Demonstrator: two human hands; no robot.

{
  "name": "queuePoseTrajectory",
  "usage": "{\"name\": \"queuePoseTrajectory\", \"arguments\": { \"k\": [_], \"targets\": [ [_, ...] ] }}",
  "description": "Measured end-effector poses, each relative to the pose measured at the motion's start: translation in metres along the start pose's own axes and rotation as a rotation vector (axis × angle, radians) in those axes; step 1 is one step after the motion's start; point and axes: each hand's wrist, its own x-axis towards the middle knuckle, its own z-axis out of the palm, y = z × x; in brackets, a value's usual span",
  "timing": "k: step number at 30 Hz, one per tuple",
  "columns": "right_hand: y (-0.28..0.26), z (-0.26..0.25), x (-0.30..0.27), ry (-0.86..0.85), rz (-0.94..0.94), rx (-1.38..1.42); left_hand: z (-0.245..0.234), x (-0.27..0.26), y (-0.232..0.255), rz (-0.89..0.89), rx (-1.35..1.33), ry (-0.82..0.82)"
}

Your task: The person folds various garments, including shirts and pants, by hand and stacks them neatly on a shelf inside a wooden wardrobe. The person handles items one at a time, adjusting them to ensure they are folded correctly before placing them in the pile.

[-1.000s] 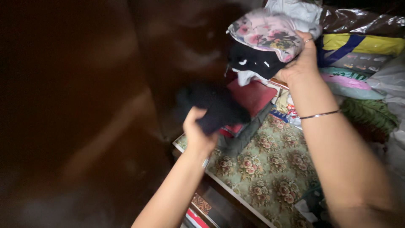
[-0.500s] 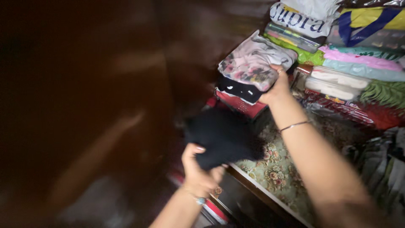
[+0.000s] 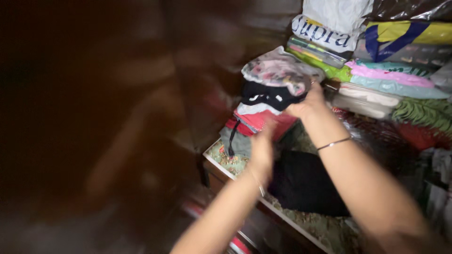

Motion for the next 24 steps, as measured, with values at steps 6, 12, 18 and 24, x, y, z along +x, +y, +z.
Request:
{"name": "queuePoseTrajectory", "arguments": {
  "k": [6,12,18,24],
  "targets": [
    [0.01,-0.016,-0.005,0.026,-0.045,-0.078,0.005,0.1,0.052,-0.138,-0.911,-0.641],
    [0.013,-0.052,-0.006,0.141,-0.229,-0.155,0.004,0.108,0.069,-0.042,-0.685,-0.319],
    [-0.04,-0.051,0.012,0.36,-0.225,-0.309,0.007,0.101,0.061,0.068,-0.729,-0.061],
    [-0.044,-0.081,0.058,0.209,-0.649,-0.333,0.012,0.119,0.042,0.342,-0.254,0.128]
  ]
}}
